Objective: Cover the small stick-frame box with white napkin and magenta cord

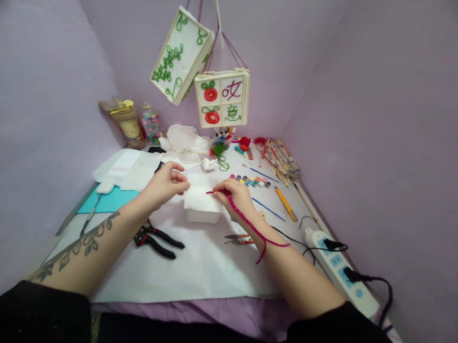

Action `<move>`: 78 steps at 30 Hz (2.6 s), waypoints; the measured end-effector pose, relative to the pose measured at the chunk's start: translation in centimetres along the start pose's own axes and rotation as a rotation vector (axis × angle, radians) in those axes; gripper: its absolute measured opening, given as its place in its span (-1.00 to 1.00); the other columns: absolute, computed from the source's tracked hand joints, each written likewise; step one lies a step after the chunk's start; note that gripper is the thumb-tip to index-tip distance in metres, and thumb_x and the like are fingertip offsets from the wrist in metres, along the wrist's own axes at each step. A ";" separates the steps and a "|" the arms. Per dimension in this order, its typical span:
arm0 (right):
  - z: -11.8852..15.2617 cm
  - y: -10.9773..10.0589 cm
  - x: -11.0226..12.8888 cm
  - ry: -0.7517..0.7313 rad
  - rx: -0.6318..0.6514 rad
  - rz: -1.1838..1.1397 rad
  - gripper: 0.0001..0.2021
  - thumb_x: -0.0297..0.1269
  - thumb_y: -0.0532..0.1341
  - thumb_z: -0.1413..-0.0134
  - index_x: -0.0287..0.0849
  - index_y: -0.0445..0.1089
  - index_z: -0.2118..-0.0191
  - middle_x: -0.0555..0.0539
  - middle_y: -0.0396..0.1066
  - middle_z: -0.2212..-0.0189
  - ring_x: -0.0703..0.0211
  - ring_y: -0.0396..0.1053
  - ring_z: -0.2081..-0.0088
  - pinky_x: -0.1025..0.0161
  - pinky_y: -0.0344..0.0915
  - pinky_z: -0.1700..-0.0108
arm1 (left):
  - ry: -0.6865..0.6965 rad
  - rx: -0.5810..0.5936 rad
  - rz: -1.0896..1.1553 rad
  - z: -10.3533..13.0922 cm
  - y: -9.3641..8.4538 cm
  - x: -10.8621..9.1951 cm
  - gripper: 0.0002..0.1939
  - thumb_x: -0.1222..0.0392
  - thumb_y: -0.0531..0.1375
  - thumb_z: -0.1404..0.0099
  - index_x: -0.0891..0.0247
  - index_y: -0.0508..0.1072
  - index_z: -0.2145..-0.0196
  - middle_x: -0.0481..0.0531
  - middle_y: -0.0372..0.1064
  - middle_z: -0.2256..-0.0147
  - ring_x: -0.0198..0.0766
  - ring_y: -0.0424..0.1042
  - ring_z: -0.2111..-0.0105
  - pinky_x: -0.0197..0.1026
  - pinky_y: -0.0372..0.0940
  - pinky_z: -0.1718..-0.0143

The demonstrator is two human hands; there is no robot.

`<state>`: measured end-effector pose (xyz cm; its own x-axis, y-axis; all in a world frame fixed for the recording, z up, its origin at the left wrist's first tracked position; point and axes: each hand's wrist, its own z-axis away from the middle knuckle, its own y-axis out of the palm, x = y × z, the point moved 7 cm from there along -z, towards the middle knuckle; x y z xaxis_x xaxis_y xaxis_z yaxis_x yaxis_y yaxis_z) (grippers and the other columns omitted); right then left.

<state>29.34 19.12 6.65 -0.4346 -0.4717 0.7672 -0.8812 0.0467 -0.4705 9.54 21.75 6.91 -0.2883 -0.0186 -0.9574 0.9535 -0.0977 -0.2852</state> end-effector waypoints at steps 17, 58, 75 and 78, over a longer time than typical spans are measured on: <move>0.4 0.6 -0.6 -0.079 0.002 0.013 -0.94 -0.36 0.26 -0.10 -0.11 0.47 0.38 -0.04 0.47 0.41 0.13 0.38 0.34 0.19 0.30 0.24 | 0.064 0.005 -0.052 -0.2 -0.4 0.7 -0.66 0.36 0.21 -0.03 0.21 0.21 0.22 -0.15 0.35 0.49 -0.37 0.31 0.51 -0.32 0.16 0.47; 0.9 0.5 -1.5 0.070 0.018 0.146 -0.94 -0.26 0.29 -0.12 -0.03 0.52 0.36 -0.06 0.40 0.41 0.06 0.36 0.32 0.14 0.32 0.27 | 0.043 0.308 0.088 -5.0 1.3 4.3 -0.77 0.07 0.17 -0.11 0.26 0.34 0.57 -0.12 0.17 0.59 -0.38 0.15 0.54 -0.28 0.07 0.47; 1.0 0.7 -1.5 0.062 -0.001 0.109 -0.94 -0.24 0.29 -0.11 -0.02 0.50 0.37 -0.06 0.42 0.43 0.03 0.35 0.32 0.09 0.31 0.24 | 0.003 0.124 0.046 -5.1 0.4 4.6 -0.89 0.30 0.22 -0.05 0.27 0.42 0.38 -0.09 0.33 0.44 -0.36 0.26 0.50 -0.28 0.16 0.43; 1.0 0.7 -1.7 0.072 -0.002 0.097 -0.94 -0.24 0.28 -0.12 -0.03 0.51 0.36 -0.06 0.41 0.42 0.05 0.35 0.32 0.09 0.31 0.21 | 0.139 0.085 -0.064 -3.9 -1.4 1.2 -0.92 0.32 0.19 -0.12 0.25 0.44 0.37 -0.08 0.35 0.41 -0.37 0.22 0.50 -0.27 0.15 0.41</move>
<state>29.60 19.05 4.59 -0.5304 -0.4001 0.7474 -0.8344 0.0905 -0.5436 8.19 25.71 5.96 -0.3273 0.1270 -0.9363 0.9212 -0.1777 -0.3461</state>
